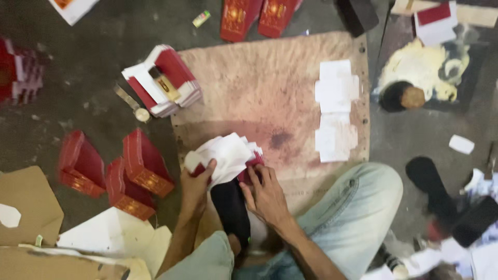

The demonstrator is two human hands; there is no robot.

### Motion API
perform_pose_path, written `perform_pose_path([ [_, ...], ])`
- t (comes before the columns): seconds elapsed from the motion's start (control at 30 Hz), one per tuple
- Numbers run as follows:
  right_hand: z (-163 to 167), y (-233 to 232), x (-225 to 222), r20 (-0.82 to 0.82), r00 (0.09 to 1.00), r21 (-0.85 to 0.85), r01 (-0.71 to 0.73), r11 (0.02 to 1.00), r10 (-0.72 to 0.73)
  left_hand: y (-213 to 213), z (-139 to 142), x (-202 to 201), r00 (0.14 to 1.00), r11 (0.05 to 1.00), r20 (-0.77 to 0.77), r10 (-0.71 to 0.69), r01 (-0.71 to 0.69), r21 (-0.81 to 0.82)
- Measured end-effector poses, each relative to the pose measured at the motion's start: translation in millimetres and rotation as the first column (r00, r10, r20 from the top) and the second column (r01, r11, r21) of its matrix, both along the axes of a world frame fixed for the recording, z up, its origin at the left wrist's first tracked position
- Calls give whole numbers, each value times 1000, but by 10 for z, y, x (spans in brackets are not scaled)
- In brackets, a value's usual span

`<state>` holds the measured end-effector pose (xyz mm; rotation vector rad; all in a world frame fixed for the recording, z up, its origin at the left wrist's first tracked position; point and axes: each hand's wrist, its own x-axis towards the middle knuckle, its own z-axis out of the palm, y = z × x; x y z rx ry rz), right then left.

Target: The person sits on the floor and assembles small red and white cardboard boxes. They fold the white paper inserts into the red box shells, press the edges to secure them, and place the finished units aside.

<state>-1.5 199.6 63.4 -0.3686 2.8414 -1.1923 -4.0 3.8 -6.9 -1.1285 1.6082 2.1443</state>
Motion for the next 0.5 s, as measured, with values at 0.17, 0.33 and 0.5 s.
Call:
perform_pose_path([
  [0.17, -147, -13, 51, -83, 993, -58, 84, 995, -89, 119, -101, -138, 953, 927, -221, -210, 122, -355],
  [0.33, -221, -14, 146, 87, 995, 27, 53, 998, -55, 40, -57, -2, 988, 990, -120, -100, 87, -110],
  [0.5, -153, -12, 124, 18, 1000, 52, 19, 998, -20, 29, -68, 2, 999, 991, -4, -39, 38, -130],
])
